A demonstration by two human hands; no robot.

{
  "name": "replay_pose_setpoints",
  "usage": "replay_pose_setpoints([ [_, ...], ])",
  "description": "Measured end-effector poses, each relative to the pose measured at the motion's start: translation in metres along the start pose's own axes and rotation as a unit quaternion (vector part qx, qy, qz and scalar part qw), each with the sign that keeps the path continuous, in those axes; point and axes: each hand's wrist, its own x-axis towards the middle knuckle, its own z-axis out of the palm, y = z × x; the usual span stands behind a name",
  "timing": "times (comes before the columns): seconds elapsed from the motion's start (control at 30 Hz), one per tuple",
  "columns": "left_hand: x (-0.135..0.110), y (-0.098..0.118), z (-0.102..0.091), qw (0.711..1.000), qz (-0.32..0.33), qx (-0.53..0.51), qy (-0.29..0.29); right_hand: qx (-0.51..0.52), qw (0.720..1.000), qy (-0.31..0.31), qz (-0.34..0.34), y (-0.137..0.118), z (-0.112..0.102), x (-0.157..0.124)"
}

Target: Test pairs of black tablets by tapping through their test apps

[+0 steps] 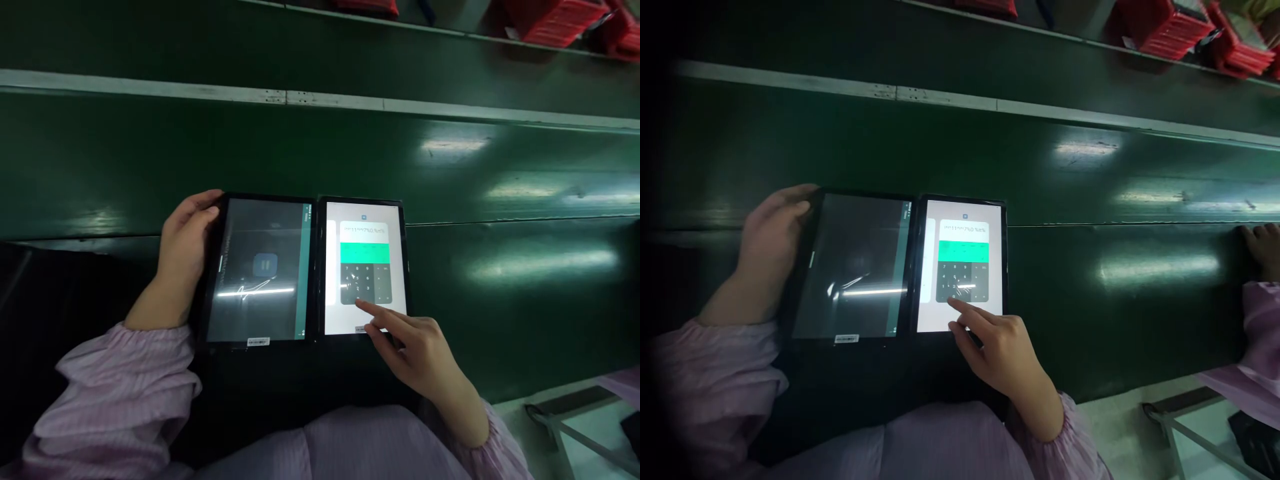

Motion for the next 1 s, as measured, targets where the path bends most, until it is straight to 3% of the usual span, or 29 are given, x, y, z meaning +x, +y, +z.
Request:
replay_pose_setpoints([
  [0.37,-0.005,0.008,0.006,1.0,-0.021,-0.008,0.017,-0.031,0.999,0.018,0.025,0.004,0.0,0.0],
  [0.6,-0.007,0.009,0.004,1.0,-0.011,0.004,0.006,-0.115,0.978,0.125,0.125,0.015,-0.01,-0.012],
  [0.7,-0.008,0.01,0.005,1.0,-0.007,0.012,0.014,-0.09,0.985,0.109,0.096,0.009,-0.006,-0.011],
  [0.87,-0.01,0.012,0.007,0.999,-0.035,-0.003,0.027,-0.012,0.999,0.022,0.029,0.003,0.006,-0.003],
  [0.93,-0.01,0.012,0.006,0.999,-0.028,0.004,0.027,-0.029,0.998,0.036,0.052,0.005,0.006,-0.003],
  [1.0,-0.01,0.012,0.006,0.999,-0.019,0.012,0.027,-0.066,0.99,0.09,0.092,0.007,0.003,-0.005],
])
